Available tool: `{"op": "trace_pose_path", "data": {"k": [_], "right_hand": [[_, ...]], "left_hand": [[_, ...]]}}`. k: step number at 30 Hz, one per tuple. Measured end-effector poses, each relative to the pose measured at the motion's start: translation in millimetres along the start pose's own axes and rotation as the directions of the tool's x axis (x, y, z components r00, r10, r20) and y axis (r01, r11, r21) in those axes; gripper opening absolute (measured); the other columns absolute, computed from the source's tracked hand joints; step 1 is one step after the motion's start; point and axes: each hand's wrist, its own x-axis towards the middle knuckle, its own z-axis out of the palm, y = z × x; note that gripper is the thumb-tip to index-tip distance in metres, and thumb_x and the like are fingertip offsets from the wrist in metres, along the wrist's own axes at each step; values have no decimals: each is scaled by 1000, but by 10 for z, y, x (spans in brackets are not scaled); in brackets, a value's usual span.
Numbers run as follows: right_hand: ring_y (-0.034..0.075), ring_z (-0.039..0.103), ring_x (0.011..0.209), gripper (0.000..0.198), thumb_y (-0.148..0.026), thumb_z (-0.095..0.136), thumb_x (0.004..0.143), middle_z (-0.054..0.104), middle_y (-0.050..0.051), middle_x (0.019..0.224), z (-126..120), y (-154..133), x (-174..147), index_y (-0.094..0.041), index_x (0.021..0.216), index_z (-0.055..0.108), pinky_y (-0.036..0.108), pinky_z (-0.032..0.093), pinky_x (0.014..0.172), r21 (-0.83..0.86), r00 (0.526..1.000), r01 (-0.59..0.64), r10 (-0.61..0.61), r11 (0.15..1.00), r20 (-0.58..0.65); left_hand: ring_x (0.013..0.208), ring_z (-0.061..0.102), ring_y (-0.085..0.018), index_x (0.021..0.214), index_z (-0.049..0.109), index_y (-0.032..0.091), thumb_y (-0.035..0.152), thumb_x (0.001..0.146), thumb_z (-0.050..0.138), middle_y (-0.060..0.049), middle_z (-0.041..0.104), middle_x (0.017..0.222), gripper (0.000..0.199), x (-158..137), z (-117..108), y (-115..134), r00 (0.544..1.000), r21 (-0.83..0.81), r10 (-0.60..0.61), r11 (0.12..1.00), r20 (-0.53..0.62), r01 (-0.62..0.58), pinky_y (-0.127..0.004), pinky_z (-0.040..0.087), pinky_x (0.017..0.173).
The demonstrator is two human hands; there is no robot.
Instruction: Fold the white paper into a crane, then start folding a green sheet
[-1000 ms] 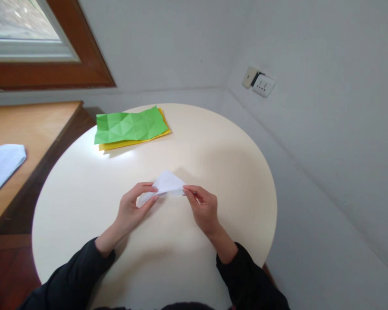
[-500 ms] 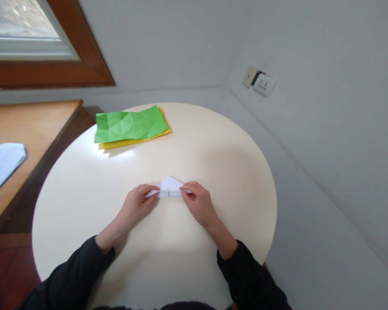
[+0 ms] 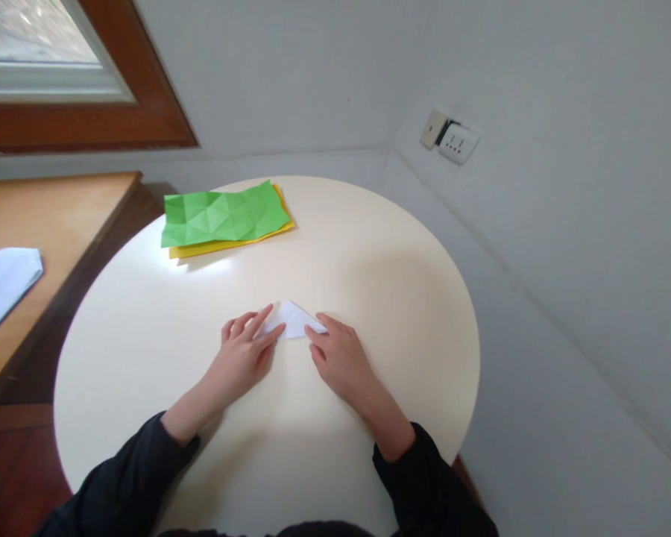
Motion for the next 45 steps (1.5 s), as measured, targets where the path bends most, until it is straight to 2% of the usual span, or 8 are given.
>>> {"op": "trace_pose_path", "data": {"k": [4, 9, 16, 27, 34, 37, 40, 45], "right_hand": [[28, 41, 130, 42, -20, 45, 88, 44, 18, 139, -29, -151, -47, -12, 129, 51, 47, 36, 104, -152, 995, -9, 24, 988, 99], [31, 31, 135, 51, -31, 45, 90, 35, 21, 144, 46, -221, -100, -8, 135, 42, 51, 29, 108, -193, 995, -8, 27, 981, 95], [31, 29, 136, 50, -34, 41, 91, 34, 20, 144, 89, -192, -105, -10, 135, 42, 51, 27, 109, -140, 998, -7, 16, 990, 65], [33, 28, 136, 54, -33, 44, 90, 32, 25, 144, 56, -193, -99, -4, 136, 40, 52, 28, 108, -176, 992, 23, 0, 984, 127], [32, 27, 136, 52, -34, 42, 90, 33, 23, 144, 77, -179, -121, -7, 135, 41, 52, 26, 110, -142, 996, 16, -3, 990, 92], [31, 29, 136, 51, -33, 43, 90, 34, 22, 144, 80, -157, -110, -9, 135, 42, 51, 26, 110, -96, 997, 13, -6, 995, 77], [27, 37, 132, 49, -33, 42, 90, 43, 17, 140, 106, -81, -67, -15, 135, 41, 50, 30, 108, 43, 999, -33, 33, 999, 3], [25, 51, 119, 46, -35, 49, 86, 56, 14, 126, 134, 69, 15, -18, 129, 45, 46, 41, 100, 325, 959, -172, 233, 930, -160]], "left_hand": [[130, 37, -30, 128, 51, 17, 22, 91, 38, -11, 45, 140, 39, -28, 48, 84, 997, 34, 60, 997, 57, -62, -58, 21, 107], [134, 32, -31, 138, 37, 11, 36, 94, 32, -15, 38, 144, 50, -54, 88, 107, 990, 48, 85, 995, 114, -91, -59, 19, 107], [135, 31, -32, 139, 35, 13, 38, 94, 31, -15, 36, 145, 52, -63, 85, 82, 988, 34, 88, 995, 127, -93, -59, 20, 107], [135, 31, -31, 139, 34, 13, 39, 94, 30, -15, 36, 145, 52, -68, 91, 73, 988, 41, 101, 993, 120, -107, -58, 21, 107], [135, 29, -31, 140, 33, 14, 39, 94, 30, -17, 36, 145, 52, -75, 98, 73, 987, 0, 102, 995, 121, -102, -58, 19, 108], [136, 27, -33, 139, 32, 14, 40, 94, 31, -20, 33, 145, 52, -71, 100, 60, 993, -69, 68, 996, 96, -62, -58, 22, 106], [135, 29, -31, 139, 30, 17, 41, 92, 36, -22, 33, 143, 52, -49, 87, 35, 1000, -223, -12, 975, 11, 14, -55, 30, 104], [113, 47, -27, 133, 35, 19, 36, 86, 51, -16, 50, 121, 52, 7, 57, -20, 962, -440, -242, 883, -125, 164, -49, 40, 95]]}}
